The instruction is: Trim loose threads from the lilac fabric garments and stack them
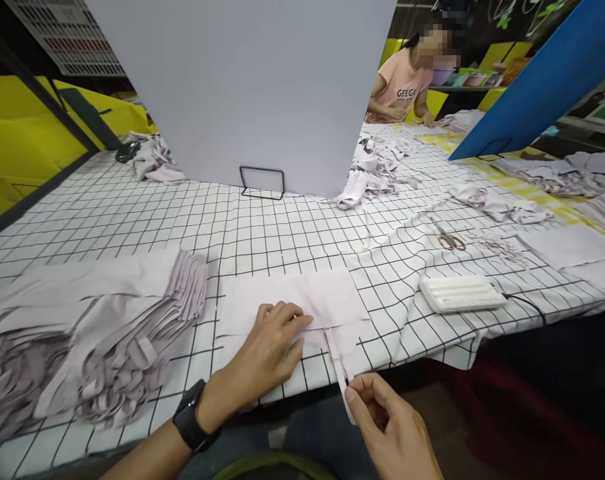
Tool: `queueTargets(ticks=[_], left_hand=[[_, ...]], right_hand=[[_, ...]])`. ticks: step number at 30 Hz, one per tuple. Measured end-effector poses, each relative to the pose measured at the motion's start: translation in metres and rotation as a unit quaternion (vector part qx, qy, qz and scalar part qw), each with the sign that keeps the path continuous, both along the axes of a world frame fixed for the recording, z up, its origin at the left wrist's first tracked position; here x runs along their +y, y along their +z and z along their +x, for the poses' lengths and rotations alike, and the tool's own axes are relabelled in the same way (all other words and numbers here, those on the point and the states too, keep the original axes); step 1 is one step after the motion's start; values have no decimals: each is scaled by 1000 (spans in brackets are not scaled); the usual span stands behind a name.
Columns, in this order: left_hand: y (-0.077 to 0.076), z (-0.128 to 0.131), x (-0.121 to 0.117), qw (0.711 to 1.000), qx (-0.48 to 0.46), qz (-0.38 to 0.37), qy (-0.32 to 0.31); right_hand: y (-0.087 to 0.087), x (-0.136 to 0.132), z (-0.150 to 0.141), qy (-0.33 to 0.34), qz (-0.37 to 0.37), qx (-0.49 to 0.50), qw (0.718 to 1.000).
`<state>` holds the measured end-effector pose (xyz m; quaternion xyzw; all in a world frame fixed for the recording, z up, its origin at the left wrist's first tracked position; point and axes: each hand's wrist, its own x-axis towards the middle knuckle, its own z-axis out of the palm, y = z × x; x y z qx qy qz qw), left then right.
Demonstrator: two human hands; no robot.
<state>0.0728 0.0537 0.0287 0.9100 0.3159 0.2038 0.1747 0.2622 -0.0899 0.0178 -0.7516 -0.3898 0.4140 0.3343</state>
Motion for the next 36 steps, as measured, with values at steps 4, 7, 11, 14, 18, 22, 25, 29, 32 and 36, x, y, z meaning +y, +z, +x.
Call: queueTargets(ticks=[4, 7, 11, 14, 18, 22, 25, 29, 32, 36], left_hand=[[-3, -46, 0, 992, -55, 15, 114], [-5, -74, -6, 986, -76, 11, 148], [-6, -87, -20, 989, -73, 6, 125], [-9, -87, -27, 992, -49, -2, 115], [-14, -85, -31, 995, -19, 1, 101], [-14, -83, -34, 993, 15, 6, 114], [-12, -82, -37, 993, 30, 11, 113], [-13, -82, -38, 993, 35, 16, 110], [-14, -83, -38, 993, 39, 20, 111], [-15, -83, -37, 993, 46, 19, 110]], right_hand=[[-18, -18, -21, 45, 39, -149, 987], [-29, -17, -33, 44, 88, -210, 973], [-26, -17, -30, 0, 133, -262, 956], [-20, -21, -32, -17, 174, -281, 944], [-34, -5, -69, 125, 112, -32, 985], [-58, 26, -117, 193, 93, 106, 971], [-59, 29, -125, 209, 103, 109, 966], [-42, 5, -105, 221, 153, 48, 962], [-22, -18, -87, 263, 169, 8, 950], [4, -44, -66, 302, 122, 0, 946]])
